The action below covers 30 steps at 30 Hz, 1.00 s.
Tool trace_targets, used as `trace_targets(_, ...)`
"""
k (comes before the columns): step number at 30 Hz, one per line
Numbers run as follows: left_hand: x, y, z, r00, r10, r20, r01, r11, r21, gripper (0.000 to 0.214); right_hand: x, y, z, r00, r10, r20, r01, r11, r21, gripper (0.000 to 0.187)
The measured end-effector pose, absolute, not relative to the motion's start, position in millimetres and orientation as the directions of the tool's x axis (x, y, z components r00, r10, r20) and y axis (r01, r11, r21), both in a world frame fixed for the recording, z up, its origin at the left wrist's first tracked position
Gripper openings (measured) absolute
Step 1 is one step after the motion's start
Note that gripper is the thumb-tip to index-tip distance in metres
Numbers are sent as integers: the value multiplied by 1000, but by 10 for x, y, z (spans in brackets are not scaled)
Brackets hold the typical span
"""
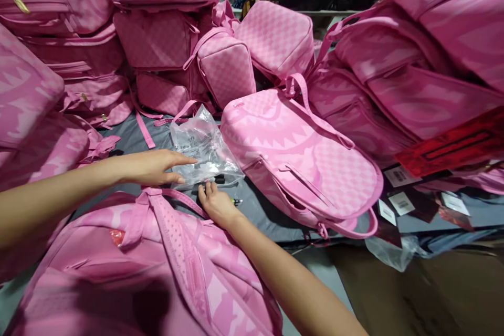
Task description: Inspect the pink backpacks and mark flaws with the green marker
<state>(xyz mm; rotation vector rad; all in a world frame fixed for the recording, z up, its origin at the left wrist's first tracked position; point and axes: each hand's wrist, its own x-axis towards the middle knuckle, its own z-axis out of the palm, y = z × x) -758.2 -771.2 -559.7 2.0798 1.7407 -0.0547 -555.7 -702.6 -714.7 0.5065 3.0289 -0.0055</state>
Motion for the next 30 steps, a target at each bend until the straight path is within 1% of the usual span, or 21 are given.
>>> trace_targets(2, -7486, -7973, -5418, 185, 959, -216, 948, -116, 295, 59, -5532, -7026, -7147, -920, 386, -74, 388, 921, -23, 41)
trace_targets(4, -7420, -8227, -5308, 152, 977, -147, 947, -102, 305, 56, -5481, -7003, -7124, -901, 427, -77, 432, 900, -66, 33)
trace_targets(7, -7358, -8548, -5235, 129, 989, -73, 932, -95, 351, 49, -5385, -6963, -7059, -887, 457, -66, 462, 875, -148, 21)
trace_targets(9, -7320, -8718, -5215, 122, 992, -26, 919, -103, 380, 47, -5323, -6959, -7009, -873, 486, -40, 483, 850, -210, 15)
trace_targets(11, -7282, -8859, -5202, 120, 993, 21, 914, -119, 388, 46, -5272, -6982, -6958, -842, 538, 16, 515, 813, -271, 16)
trace_targets(13, -7249, -8986, -5188, 117, 987, 107, 920, -148, 363, 43, -5234, -7023, -6895, -787, 608, 108, 545, 766, -340, 22)
trace_targets(17, -7170, -9224, -5156, 84, 927, 367, 936, -200, 291, 34, -5193, -7155, -6631, -580, 752, 312, 564, 647, -512, 25)
trace_targets(19, -7092, -9328, -5153, 23, 907, 420, 926, -177, 333, 30, -5172, -7297, -6397, -496, 791, 358, 536, 603, -591, 28)
trace_targets(21, -6982, -9404, -5170, -52, 912, 407, 895, -138, 425, 27, -5142, -7533, -6127, -483, 802, 353, 434, 569, -698, 33)
trace_targets(23, -6866, -9454, -5203, -102, 925, 367, 838, -119, 532, 27, -5107, -7845, -5882, -529, 789, 312, 238, 491, -838, 34)
trace_targets(25, -6798, -9502, -5244, -103, 941, 324, 774, -128, 620, 22, -5071, -8160, -5714, -597, 749, 287, 50, 392, -919, 31)
trace_targets(26, -6799, -9539, -5270, -88, 946, 313, 753, -143, 642, 18, -5053, -8289, -5668, -628, 718, 301, 3, 389, -921, 27)
trace_targets(27, -6830, -9591, -5302, -82, 944, 319, 749, -153, 644, 14, -5037, -8390, -5647, -652, 681, 335, -2, 440, -898, 23)
trace_targets(28, -6889, -9662, -5343, -96, 934, 343, 768, -150, 623, 15, -5025, -8460, -5648, -664, 644, 380, 11, 517, -856, 18)
trace_targets(30, -7068, -9860, -5467, -161, 888, 430, 850, -97, 518, 20, -5024, -8519, -5700, -669, 581, 463, 57, 661, -748, 13)
